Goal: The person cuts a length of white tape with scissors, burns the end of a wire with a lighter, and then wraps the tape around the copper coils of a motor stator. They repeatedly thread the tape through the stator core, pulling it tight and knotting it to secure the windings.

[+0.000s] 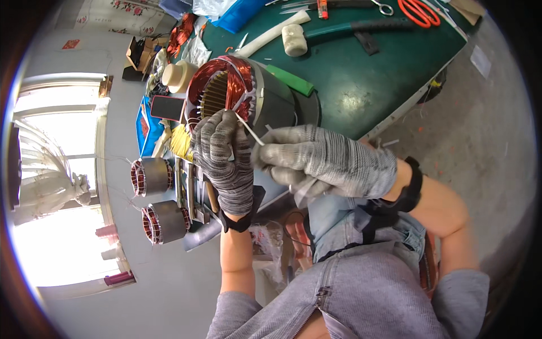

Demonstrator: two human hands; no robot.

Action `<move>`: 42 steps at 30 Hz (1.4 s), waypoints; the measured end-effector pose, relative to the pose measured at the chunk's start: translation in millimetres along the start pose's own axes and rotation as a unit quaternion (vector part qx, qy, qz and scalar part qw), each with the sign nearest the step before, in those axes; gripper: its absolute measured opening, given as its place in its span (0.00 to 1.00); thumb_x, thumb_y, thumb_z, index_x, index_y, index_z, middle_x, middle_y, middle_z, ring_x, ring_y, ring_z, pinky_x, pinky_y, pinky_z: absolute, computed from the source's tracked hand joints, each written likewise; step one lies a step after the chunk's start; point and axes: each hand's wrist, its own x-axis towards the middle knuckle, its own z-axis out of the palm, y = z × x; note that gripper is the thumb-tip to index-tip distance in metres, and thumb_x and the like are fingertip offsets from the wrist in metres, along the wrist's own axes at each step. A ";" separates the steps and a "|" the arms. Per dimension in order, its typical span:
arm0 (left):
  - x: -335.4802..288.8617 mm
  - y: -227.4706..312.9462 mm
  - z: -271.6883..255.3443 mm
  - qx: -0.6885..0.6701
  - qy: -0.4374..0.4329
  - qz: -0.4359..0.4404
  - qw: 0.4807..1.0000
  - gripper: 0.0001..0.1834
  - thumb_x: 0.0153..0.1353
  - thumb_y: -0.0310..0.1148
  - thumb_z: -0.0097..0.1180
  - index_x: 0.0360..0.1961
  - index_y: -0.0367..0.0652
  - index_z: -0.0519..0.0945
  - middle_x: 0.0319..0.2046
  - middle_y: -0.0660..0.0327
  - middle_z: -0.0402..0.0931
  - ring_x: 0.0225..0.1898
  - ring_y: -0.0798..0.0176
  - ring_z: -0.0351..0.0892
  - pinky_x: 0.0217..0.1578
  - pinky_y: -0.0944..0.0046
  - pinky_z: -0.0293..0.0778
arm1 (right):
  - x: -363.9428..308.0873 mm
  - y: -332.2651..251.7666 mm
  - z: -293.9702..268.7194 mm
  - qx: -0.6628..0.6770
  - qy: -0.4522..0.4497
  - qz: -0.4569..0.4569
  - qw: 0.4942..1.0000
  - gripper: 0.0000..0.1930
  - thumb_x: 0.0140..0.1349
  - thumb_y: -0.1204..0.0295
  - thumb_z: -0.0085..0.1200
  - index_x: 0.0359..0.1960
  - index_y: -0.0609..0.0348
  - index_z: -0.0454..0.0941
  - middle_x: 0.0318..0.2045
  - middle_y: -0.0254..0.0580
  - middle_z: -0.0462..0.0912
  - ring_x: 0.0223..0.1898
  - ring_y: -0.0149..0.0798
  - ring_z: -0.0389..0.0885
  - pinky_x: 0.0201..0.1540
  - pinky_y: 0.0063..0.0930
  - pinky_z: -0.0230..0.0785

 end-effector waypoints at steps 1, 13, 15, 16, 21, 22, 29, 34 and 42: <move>-0.8 0.9 1.9 -0.009 0.015 0.003 1.000 0.17 0.45 0.31 0.61 0.40 0.44 0.77 0.39 0.57 0.77 0.41 0.53 0.74 0.45 0.53 0.66 | 0.7 -10.6 -3.2 -0.061 -0.046 -0.058 0.995 0.10 0.60 0.70 0.49 0.41 0.60 0.73 0.24 0.38 0.73 0.30 0.43 0.77 0.32 0.29 0.70; -27.8 -19.3 9.2 -0.039 0.062 0.028 0.997 0.09 0.51 0.31 0.54 0.35 0.46 0.76 0.30 0.63 0.75 0.37 0.55 0.74 0.44 0.53 0.67 | 22.7 -20.3 28.7 0.684 -0.092 0.101 0.717 0.16 0.71 0.60 0.34 0.25 0.51 0.62 0.13 0.20 0.54 0.09 0.15 0.48 0.07 0.10 0.39; -70.7 -52.3 13.2 -0.447 0.104 -0.374 0.806 0.17 0.56 0.27 0.53 0.47 0.35 0.69 0.39 0.58 0.75 0.45 0.54 0.73 0.54 0.57 0.69 | 61.3 -51.4 46.1 0.424 -0.020 0.197 0.884 0.14 0.70 0.64 0.38 0.24 0.51 0.62 0.13 0.19 0.54 0.09 0.17 0.49 0.07 0.13 0.42; -54.3 -42.5 12.8 -0.311 0.089 -0.232 0.917 0.12 0.54 0.28 0.53 0.41 0.40 0.72 0.34 0.59 0.74 0.40 0.53 0.73 0.47 0.55 0.68 | 53.4 -39.0 33.5 0.383 -0.067 0.138 0.911 0.13 0.69 0.62 0.39 0.28 0.53 0.66 0.13 0.19 0.55 0.10 0.16 0.50 0.08 0.12 0.43; -0.5 -20.3 -3.0 -0.109 0.011 0.059 0.992 0.14 0.50 0.24 0.57 0.40 0.43 0.76 0.34 0.58 0.74 0.37 0.55 0.73 0.41 0.57 0.70 | 31.5 3.9 -25.4 0.393 -0.087 0.044 0.914 0.14 0.69 0.59 0.42 0.36 0.58 0.70 0.19 0.21 0.62 0.13 0.14 0.53 0.12 0.08 0.45; -3.6 -16.1 -5.6 -0.169 0.011 -0.045 0.984 0.16 0.50 0.23 0.58 0.43 0.42 0.75 0.36 0.57 0.74 0.38 0.58 0.73 0.39 0.60 0.71 | 41.2 -0.8 -23.5 0.349 -0.105 -0.022 0.931 0.12 0.69 0.64 0.42 0.39 0.61 0.70 0.21 0.22 0.64 0.15 0.14 0.53 0.14 0.07 0.45; 15.9 -0.3 -17.4 -0.106 -0.059 -0.090 0.989 0.16 0.50 0.27 0.60 0.42 0.43 0.77 0.28 0.60 0.72 0.31 0.58 0.70 0.40 0.57 0.63 | 62.4 19.6 -81.5 -0.489 0.057 -0.398 0.774 0.17 0.57 0.77 0.46 0.50 0.56 0.72 0.39 0.49 0.76 0.37 0.44 0.79 0.39 0.32 0.73; 27.7 -10.1 -27.9 -0.077 -0.128 -0.065 0.987 0.14 0.49 0.26 0.59 0.40 0.41 0.78 0.34 0.54 0.75 0.39 0.52 0.72 0.46 0.54 0.65 | 9.3 24.5 -40.9 -0.446 0.256 -0.247 0.821 0.20 0.56 0.79 0.45 0.51 0.48 0.74 0.42 0.46 0.75 0.38 0.45 0.77 0.43 0.33 0.72; 36.9 -16.1 -27.7 -0.122 -0.228 -0.127 0.958 0.20 0.52 0.29 0.58 0.49 0.42 0.76 0.35 0.50 0.76 0.35 0.51 0.77 0.36 0.57 0.75 | 15.7 47.3 12.3 -0.450 0.230 -0.249 0.826 0.31 0.51 0.72 0.58 0.60 0.39 0.65 0.39 0.40 0.77 0.37 0.40 0.78 0.34 0.33 0.75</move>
